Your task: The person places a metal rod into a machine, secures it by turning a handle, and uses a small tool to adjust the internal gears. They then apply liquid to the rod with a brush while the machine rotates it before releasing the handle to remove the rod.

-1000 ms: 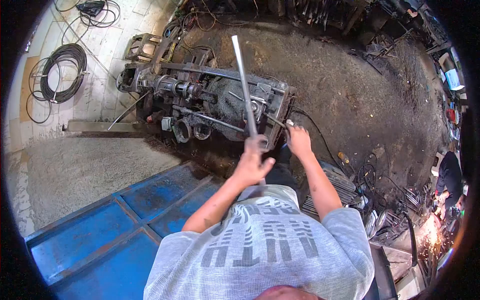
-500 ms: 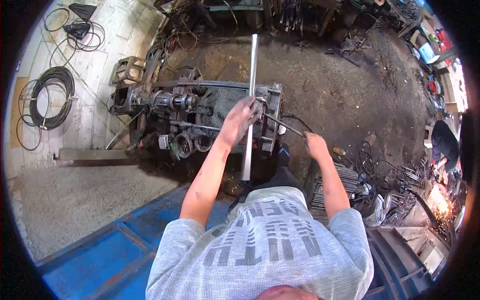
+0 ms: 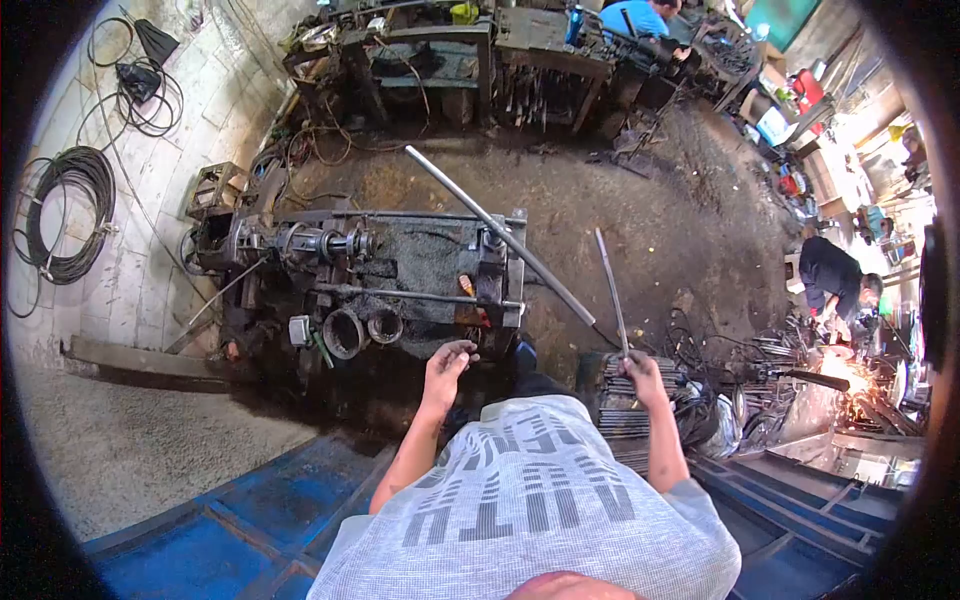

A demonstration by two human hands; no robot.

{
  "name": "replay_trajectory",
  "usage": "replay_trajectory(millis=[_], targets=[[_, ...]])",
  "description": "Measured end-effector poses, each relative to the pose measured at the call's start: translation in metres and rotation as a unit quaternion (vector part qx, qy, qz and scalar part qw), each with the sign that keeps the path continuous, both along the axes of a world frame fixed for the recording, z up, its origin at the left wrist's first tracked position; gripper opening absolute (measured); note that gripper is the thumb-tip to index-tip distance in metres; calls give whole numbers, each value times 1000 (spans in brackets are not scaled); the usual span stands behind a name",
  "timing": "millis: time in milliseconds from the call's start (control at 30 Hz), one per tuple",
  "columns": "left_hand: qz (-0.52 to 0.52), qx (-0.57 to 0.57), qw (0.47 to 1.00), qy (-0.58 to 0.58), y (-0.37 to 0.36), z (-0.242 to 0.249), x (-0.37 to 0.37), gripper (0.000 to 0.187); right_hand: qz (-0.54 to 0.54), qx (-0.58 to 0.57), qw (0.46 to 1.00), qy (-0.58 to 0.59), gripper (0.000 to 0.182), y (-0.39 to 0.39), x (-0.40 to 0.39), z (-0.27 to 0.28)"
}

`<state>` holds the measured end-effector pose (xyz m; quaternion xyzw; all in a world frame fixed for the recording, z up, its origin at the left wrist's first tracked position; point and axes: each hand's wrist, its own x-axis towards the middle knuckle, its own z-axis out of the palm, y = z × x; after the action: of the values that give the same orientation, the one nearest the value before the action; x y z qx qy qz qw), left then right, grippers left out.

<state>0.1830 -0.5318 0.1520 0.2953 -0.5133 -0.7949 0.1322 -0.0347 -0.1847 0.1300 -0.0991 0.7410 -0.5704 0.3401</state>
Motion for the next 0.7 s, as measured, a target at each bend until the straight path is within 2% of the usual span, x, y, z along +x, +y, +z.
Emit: replay_trajectory(millis=[67, 167, 200, 233, 300, 367, 400, 433, 500, 533, 667, 700], targets=[[-14, -24, 999, 35, 2, 13, -14, 24, -59, -56, 997, 3, 16, -25, 13, 29], [-50, -81, 994, 62, 4, 58, -40, 21, -68, -88, 993, 47, 15, -68, 24, 81], [-65, -105, 990, 71, 4, 70, -49, 21, -59, -63, 996, 30, 15, -84, 27, 102], [-76, -129, 986, 79, 3, 90, -57, 21, -18, -97, 993, 72, 16, -96, 27, 104], [-96, -137, 979, 116, 2, 132, -65, 22, 23, -142, 986, 78, 18, -129, 36, 117], [-63, -151, 977, 134, -1, 156, -70, 28, 79, -181, 978, 69, 21, -163, 54, 147], [-42, -98, 978, 179, -3, 169, -68, 24, 98, -190, 977, 24, 24, -175, 62, 148], [-23, -108, 977, 182, -8, 171, -64, 24, 160, -174, 970, 49, 25, -186, 67, 155], [41, -145, 967, 204, -19, 173, -51, 27, 186, -207, 959, 44, 26, -208, 84, 157], [50, -112, 978, 172, -24, 181, -39, 26, 188, -218, 957, 31, 26, -215, 91, 153], [91, -188, 960, 186, -35, 198, -5, 24, 279, -217, 934, 45, 23, -239, 103, 167], [105, -194, 958, 185, -37, 197, 1, 24, 295, -209, 932, 19, 22, -243, 105, 169]])
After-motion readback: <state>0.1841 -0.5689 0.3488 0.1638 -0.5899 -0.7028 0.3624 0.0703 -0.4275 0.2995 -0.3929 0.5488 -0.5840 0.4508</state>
